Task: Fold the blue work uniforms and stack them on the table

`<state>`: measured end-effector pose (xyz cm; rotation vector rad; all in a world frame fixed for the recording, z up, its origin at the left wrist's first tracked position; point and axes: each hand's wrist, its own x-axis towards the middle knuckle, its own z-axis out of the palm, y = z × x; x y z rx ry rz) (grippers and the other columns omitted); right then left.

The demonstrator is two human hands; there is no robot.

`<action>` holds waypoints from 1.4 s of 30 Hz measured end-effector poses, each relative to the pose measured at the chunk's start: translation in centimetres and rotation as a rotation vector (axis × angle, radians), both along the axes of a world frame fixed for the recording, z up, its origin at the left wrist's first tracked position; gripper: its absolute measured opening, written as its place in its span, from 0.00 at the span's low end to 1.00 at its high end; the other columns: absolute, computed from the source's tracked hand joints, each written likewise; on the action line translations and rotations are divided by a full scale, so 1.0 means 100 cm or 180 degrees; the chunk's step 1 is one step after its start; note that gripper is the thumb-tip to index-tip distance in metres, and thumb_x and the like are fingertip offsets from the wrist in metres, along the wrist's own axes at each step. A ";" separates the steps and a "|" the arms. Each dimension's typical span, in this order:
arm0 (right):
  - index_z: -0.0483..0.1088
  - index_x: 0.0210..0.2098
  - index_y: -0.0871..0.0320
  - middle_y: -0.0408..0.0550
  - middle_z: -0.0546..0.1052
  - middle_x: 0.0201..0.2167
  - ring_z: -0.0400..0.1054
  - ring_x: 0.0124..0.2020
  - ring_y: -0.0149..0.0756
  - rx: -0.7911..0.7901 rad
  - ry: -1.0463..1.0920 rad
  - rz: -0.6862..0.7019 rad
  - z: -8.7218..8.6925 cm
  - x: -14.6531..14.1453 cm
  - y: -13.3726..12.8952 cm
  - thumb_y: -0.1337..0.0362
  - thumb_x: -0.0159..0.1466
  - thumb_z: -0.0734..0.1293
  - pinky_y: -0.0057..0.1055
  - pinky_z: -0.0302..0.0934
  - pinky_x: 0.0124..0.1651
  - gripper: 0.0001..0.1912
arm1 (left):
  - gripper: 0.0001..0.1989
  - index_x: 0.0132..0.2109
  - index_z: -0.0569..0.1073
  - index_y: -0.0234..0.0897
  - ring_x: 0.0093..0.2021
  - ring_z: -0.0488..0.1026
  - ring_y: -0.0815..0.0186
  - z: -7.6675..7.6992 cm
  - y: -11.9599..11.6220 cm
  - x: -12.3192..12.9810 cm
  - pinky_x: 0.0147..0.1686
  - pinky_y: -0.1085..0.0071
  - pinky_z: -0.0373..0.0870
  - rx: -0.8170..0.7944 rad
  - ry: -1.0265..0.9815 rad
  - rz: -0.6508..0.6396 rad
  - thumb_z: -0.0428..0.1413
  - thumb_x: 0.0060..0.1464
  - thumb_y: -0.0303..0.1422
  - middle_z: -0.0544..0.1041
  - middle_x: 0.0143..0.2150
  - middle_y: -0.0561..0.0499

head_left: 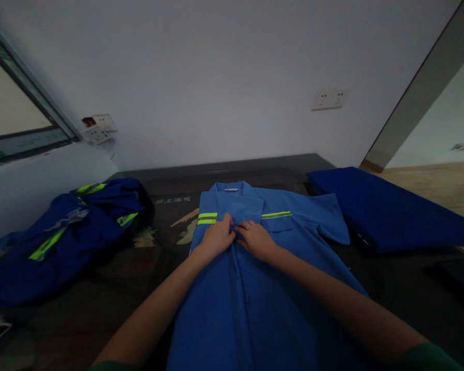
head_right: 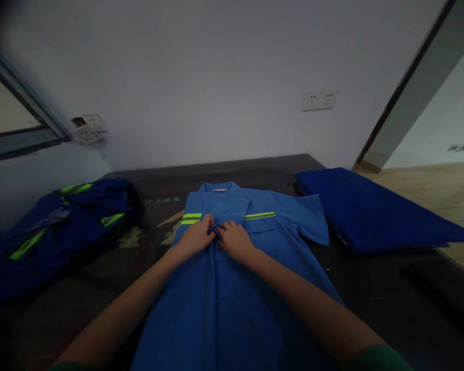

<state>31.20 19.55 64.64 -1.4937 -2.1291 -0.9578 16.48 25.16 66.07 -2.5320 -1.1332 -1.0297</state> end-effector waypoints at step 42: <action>0.70 0.54 0.62 0.55 0.74 0.51 0.66 0.52 0.41 0.0173 0.0460 0.0358 -0.015 0.042 -0.016 0.73 0.65 0.59 0.39 0.59 0.57 0.19 | 0.26 0.67 0.53 0.36 0.69 0.51 0.66 -0.061 0.014 -0.016 0.68 0.59 0.47 0.0851 0.0330 -0.1010 0.45 0.63 0.31 0.57 0.68 0.45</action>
